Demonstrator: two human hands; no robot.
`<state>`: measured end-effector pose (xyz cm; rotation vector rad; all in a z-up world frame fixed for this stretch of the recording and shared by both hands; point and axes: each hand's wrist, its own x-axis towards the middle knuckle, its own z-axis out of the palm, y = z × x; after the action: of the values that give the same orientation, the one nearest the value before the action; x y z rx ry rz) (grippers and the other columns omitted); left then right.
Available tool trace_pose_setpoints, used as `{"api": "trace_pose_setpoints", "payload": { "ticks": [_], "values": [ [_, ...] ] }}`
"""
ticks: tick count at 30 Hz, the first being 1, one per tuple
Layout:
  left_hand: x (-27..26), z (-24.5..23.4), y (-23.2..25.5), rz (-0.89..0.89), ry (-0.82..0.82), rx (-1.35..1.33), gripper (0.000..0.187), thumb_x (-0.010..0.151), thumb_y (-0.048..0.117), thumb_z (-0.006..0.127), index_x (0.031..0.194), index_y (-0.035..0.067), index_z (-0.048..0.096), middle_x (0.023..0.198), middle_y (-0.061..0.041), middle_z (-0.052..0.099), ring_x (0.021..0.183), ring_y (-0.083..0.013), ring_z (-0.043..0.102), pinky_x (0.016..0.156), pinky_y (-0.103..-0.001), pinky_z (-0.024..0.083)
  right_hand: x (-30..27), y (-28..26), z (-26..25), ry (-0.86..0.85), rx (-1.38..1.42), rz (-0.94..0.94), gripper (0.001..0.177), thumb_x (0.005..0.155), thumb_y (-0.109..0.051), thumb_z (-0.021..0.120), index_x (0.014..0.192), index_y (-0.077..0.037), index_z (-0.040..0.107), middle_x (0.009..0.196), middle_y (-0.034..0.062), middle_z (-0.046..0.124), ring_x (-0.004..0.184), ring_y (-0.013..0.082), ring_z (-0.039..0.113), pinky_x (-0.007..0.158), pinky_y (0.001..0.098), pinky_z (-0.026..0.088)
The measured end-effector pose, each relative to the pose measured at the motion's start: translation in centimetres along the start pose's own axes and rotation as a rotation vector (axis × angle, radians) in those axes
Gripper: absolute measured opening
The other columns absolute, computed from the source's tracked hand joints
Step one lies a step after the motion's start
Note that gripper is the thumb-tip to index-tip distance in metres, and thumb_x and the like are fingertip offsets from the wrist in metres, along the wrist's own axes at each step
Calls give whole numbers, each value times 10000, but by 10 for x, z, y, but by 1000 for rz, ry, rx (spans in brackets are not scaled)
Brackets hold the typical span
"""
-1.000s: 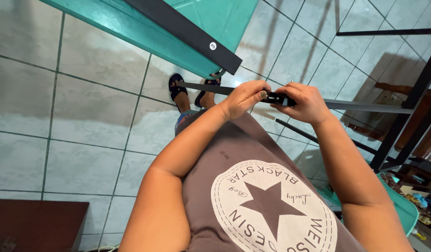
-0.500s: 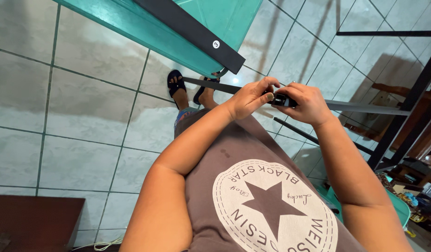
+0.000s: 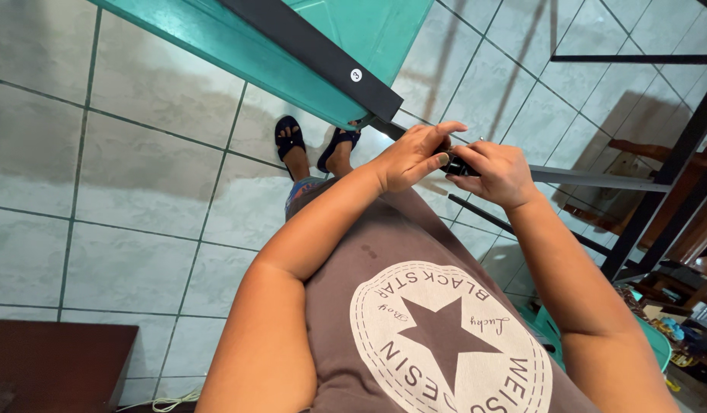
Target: The person assembles a metal frame by hand, aligning and fastening metal bars with screws and nuts. They consult an instruction sheet, pick up parts, and tighten connections on the floor.
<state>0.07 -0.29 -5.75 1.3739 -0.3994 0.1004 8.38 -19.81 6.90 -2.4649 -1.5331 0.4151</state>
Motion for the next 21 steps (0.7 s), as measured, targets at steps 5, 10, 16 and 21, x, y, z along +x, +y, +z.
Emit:
{"api": "trace_pose_setpoints", "payload": {
  "ticks": [5, 10, 16, 21],
  "values": [
    [-2, 0, -1, -37, -3, -6, 503, 1088, 389, 463, 1524, 149, 393, 1078, -83, 662, 1074, -301, 608, 1072, -435, 398, 3, 1, 1, 11, 7, -19, 448, 806, -292, 856, 1163, -102, 662, 861, 56, 667, 717, 255, 655, 600, 369, 510],
    [-5, 1, -1, -21, -2, -17, 511, 1084, 388, 460, 1514, 119, 404, 1095, -108, 661, 1067, -334, 584, 1035, -440, 413, 6, -1, -1, 32, -3, -46, 499, 770, -336, 878, 1156, -91, 677, 866, 58, 671, 708, 243, 648, 592, 360, 506],
    [-7, 3, 0, -64, 12, -62, 513, 1080, 384, 487, 1507, 106, 422, 1161, -124, 613, 1104, -327, 564, 1050, -447, 438, 6, -3, -3, 19, -17, -12, 425, 785, -310, 880, 1093, -97, 679, 816, 37, 642, 679, 230, 630, 570, 360, 487],
    [-12, -1, 7, -4, 191, 84, 541, 1028, 323, 626, 1463, 80, 416, 1306, -158, 561, 1255, -342, 526, 1108, -460, 403, 7, -5, -4, 22, -39, -16, 414, 779, -291, 882, 1088, -100, 683, 808, 37, 636, 667, 230, 623, 558, 362, 480]
  ]
}}
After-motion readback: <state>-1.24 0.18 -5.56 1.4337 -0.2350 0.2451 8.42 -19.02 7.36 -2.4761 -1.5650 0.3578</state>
